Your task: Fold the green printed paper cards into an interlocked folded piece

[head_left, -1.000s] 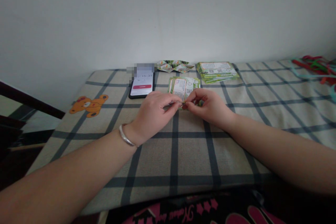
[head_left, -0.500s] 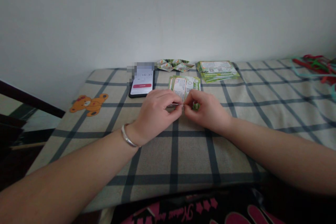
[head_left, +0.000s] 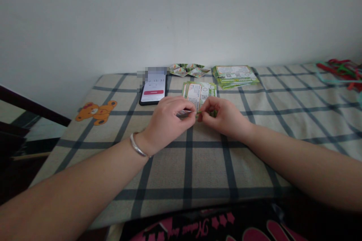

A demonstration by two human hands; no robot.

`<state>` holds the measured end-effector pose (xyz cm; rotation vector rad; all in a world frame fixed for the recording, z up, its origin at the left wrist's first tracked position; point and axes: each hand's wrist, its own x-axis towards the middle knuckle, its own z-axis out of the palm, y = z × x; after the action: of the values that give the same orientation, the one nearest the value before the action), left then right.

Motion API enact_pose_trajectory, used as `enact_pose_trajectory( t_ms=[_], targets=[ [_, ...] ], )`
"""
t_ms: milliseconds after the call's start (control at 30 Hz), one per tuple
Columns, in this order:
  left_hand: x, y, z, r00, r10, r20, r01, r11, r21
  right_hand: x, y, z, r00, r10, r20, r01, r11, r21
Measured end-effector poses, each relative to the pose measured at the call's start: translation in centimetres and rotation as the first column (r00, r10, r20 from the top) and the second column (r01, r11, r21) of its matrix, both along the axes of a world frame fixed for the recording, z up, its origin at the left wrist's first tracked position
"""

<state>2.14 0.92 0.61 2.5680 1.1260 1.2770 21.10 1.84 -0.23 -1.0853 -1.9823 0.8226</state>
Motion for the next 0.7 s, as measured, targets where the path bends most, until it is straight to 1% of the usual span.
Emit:
enact_pose_trajectory(
  t_ms=[167,300,400,533,700],
  targets=[
    [-0.03,0.02,0.14,0.998,-0.039,0.053,0.043,0.997,-0.069,0.03,0.06,-0.01,0.995,0.053,-0.081,-0.057,0.997,-0.055],
    [-0.13,0.03,0.12,0.997,-0.031,0.066,0.039,0.993,-0.114,0.04,0.21,-0.03,0.987,0.082,-0.14,-0.096,0.99,-0.1],
    [-0.17,-0.02,0.14,0.997,-0.023,0.07,0.032,0.991,-0.129,0.14,0.44,-0.18,0.973,0.122,-0.196,-0.147,0.981,-0.123],
    [-0.23,0.04,0.11,0.997,0.001,0.08,0.012,0.988,-0.156,0.28,0.8,-0.47,0.961,0.136,-0.243,-0.177,0.972,-0.158],
    [-0.35,0.25,-0.01,0.997,-0.02,0.069,0.029,0.99,-0.14,0.41,0.92,-0.58,0.954,0.15,-0.261,-0.191,0.972,-0.137]
  ],
)
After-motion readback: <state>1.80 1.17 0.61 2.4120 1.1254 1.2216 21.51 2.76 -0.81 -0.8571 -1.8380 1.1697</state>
